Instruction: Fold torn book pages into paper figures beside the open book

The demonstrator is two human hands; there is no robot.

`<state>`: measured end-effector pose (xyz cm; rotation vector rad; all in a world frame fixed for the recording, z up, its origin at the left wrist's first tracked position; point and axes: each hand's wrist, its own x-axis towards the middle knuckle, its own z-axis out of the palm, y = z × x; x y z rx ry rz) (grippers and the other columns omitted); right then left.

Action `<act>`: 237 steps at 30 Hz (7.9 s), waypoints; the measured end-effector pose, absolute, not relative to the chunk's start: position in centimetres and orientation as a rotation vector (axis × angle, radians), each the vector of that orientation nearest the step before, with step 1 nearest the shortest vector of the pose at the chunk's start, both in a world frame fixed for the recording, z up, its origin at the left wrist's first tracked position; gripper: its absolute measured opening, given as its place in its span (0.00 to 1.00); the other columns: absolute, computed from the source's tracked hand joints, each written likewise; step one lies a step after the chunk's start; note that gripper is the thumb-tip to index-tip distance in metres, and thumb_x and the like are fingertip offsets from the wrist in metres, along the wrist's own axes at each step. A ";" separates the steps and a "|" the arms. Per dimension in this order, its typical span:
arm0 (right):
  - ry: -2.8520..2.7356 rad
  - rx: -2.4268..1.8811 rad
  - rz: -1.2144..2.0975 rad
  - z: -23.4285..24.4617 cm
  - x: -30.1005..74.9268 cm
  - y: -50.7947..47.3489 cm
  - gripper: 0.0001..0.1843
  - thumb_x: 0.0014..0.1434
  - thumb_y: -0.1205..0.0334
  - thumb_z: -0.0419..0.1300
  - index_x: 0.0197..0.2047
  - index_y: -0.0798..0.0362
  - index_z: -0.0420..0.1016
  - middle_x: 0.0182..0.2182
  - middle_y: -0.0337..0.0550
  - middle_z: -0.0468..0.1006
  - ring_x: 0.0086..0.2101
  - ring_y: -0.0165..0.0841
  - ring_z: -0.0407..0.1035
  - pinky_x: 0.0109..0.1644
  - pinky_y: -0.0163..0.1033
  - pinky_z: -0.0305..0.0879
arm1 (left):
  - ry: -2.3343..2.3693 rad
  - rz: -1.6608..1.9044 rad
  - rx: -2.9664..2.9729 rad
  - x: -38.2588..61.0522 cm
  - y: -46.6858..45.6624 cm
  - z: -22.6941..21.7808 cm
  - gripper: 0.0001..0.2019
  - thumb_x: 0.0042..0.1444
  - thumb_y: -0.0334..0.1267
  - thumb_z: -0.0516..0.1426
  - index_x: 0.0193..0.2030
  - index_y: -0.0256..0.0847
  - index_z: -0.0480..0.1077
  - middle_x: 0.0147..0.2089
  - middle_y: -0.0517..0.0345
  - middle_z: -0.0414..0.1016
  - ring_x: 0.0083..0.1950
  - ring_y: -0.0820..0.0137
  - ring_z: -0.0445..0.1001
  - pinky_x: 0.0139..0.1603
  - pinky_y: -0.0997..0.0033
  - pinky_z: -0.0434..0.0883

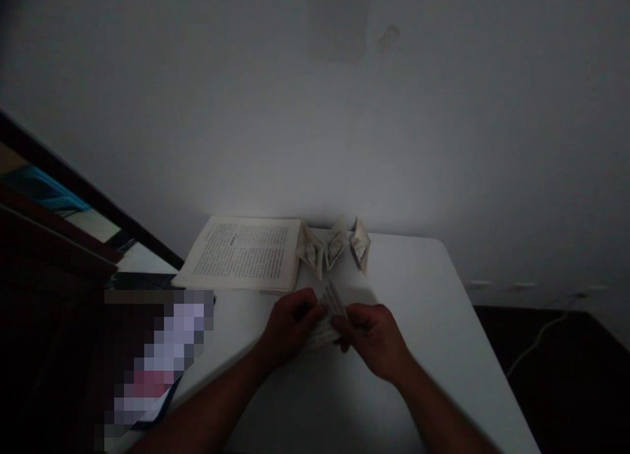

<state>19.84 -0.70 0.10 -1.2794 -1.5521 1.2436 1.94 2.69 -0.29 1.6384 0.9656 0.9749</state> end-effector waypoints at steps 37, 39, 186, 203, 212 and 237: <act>-1.316 -1.259 1.263 0.1 20.3 -0.3 0.14 0.53 0.53 0.62 0.26 0.56 0.75 0.16 0.37 0.73 0.18 0.28 0.67 0.23 0.32 0.64 | 0.943 0.737 1.453 1.9 2.5 0.3 0.18 0.56 0.49 0.54 0.40 0.34 0.73 0.21 0.61 0.68 0.17 0.77 0.64 0.17 0.80 0.61; -1.361 -1.220 1.356 0.2 20.3 -0.3 0.15 0.53 0.53 0.62 0.25 0.56 0.75 0.16 0.38 0.73 0.18 0.28 0.67 0.24 0.32 0.64 | 0.973 0.837 1.574 1.9 2.7 0.3 0.16 0.56 0.46 0.54 0.32 0.33 0.74 0.22 0.60 0.69 0.22 0.76 0.65 0.22 0.79 0.62; -1.168 -1.123 1.596 -0.3 19.5 -0.3 0.16 0.48 0.52 0.66 0.28 0.58 0.74 0.19 0.41 0.76 0.20 0.30 0.71 0.25 0.35 0.67 | 0.997 0.781 1.554 1.8 2.4 0.2 0.24 0.60 0.52 0.46 0.21 0.36 0.62 0.18 0.64 0.59 0.18 0.78 0.58 0.18 0.78 0.55; -1.088 -1.141 1.290 -0.5 19.7 -0.4 0.19 0.46 0.49 0.67 0.37 0.54 0.78 0.19 0.38 0.73 0.20 0.30 0.67 0.23 0.35 0.67 | 0.937 1.037 1.620 1.4 2.9 0.7 0.10 0.52 0.38 0.60 0.23 0.36 0.70 0.24 0.61 0.67 0.28 0.74 0.65 0.31 0.75 0.64; -1.287 -1.248 1.368 0.0 19.6 -0.6 0.14 0.49 0.51 0.65 0.32 0.54 0.80 0.21 0.40 0.76 0.20 0.29 0.68 0.24 0.34 0.67 | 0.962 0.824 1.410 1.5 2.8 0.2 0.15 0.48 0.45 0.61 0.23 0.34 0.70 0.21 0.63 0.65 0.23 0.76 0.63 0.26 0.76 0.61; -1.280 -1.149 1.504 -1.0 19.3 -0.4 0.13 0.55 0.55 0.61 0.30 0.57 0.78 0.20 0.38 0.73 0.20 0.26 0.65 0.23 0.32 0.63 | 0.980 0.878 1.546 1.7 2.4 0.2 0.15 0.57 0.46 0.54 0.36 0.35 0.75 0.23 0.61 0.69 0.23 0.75 0.65 0.24 0.79 0.61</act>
